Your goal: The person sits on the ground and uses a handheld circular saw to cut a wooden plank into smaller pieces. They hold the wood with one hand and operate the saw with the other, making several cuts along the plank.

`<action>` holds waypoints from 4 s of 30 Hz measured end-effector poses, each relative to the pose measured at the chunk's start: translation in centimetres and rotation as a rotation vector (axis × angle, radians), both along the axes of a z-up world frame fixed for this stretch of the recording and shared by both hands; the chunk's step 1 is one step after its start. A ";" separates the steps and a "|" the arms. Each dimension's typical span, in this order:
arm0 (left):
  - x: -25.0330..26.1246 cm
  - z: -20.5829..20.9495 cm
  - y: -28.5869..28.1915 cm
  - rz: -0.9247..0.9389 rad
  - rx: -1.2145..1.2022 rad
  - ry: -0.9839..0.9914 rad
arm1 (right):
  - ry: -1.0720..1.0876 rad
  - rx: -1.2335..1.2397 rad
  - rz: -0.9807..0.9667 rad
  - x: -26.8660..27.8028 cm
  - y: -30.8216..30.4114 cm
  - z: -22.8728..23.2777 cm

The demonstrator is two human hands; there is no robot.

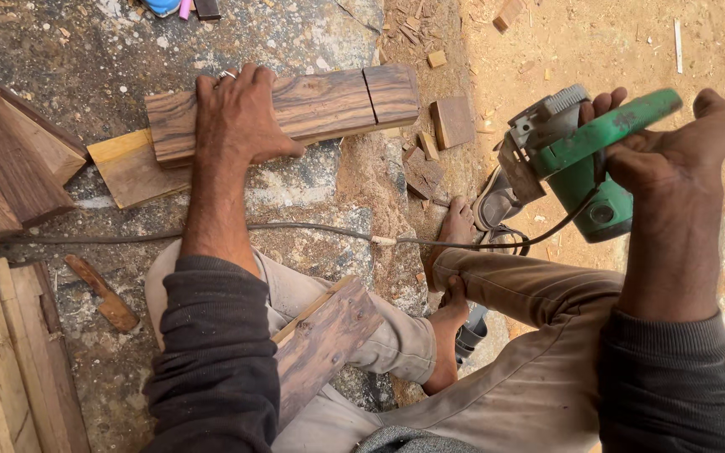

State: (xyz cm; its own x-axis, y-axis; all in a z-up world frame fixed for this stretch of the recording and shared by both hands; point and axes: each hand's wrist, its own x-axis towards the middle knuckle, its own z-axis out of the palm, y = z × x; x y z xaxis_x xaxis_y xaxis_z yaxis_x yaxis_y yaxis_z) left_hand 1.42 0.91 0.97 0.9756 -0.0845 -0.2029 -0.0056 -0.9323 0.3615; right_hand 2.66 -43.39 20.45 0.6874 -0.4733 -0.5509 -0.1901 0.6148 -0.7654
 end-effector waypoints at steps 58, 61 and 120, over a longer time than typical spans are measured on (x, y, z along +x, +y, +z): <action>-0.9 -4.1 0.2 -0.079 0.248 -0.108 | -0.130 0.265 -0.178 1.9 -12.4 0.8; -1.5 -4.9 -0.1 -0.027 0.273 -0.150 | -0.131 0.241 -0.168 1.8 -12.3 0.8; -9.3 1.3 -4.3 0.015 0.708 -0.981 | -0.085 0.274 -0.223 2.9 -10.8 1.0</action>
